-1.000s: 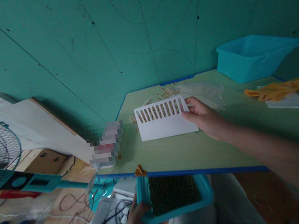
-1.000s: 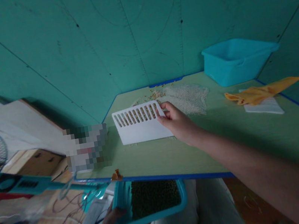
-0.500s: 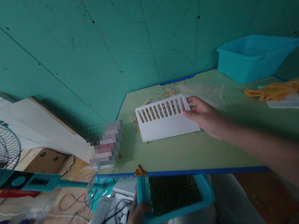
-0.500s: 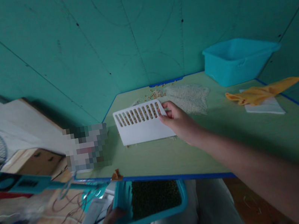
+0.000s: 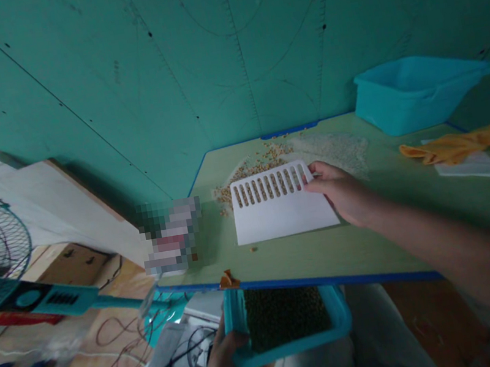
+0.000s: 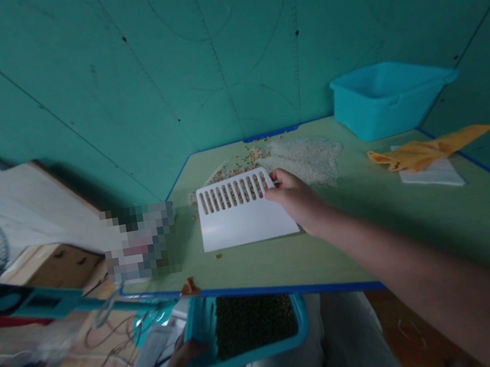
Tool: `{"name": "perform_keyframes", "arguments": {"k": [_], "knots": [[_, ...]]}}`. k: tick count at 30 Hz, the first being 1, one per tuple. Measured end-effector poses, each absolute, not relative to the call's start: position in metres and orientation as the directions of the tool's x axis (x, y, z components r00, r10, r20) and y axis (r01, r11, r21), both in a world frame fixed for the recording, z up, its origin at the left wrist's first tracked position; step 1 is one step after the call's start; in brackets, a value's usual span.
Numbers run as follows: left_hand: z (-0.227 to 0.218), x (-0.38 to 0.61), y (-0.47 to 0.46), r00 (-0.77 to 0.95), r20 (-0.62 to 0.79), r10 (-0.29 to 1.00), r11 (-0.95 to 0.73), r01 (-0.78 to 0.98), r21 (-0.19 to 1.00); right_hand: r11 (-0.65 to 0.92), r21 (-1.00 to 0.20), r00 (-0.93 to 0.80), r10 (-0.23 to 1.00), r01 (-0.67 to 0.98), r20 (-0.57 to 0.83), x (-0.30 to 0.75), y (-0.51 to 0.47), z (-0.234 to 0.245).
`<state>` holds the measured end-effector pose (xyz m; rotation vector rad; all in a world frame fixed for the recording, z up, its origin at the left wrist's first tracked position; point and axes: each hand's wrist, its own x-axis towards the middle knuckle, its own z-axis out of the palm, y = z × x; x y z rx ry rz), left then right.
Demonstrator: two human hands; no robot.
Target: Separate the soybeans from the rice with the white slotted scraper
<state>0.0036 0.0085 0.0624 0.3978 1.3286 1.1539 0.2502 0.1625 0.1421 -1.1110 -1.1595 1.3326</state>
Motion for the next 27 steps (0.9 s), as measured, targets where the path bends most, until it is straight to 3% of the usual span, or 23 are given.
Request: {"name": "perform_keyframes", "arguments": {"k": [6,11,15,22,27], "knots": [[0.062,0.005,0.009,-0.175,-0.555,0.813,0.44,-0.44,0.783,-0.11,-0.993,-0.077,0.991,-0.042,-0.107,0.257,0.165,0.147],[0.067,0.009,0.008,-0.177,-0.567,0.805,0.447,-0.448,0.774,-0.227,-0.974,-0.284,0.933,0.02,-0.223,0.259,0.16,0.15],[0.073,0.016,0.009,-0.166,-0.595,0.787,0.464,-0.475,0.747,-0.265,-0.958,-0.53,0.8,0.11,-0.282,0.259,0.153,0.151],[0.074,0.019,0.009,-0.165,-0.587,0.793,0.461,-0.468,0.754,-0.2,-0.973,-0.654,0.722,0.112,-0.224,0.263,0.151,0.152],[0.068,0.014,0.008,-0.141,-0.586,0.798,0.466,-0.472,0.748,-0.172,-0.982,-0.62,0.762,0.082,-0.185,0.262,0.151,0.153]]}}
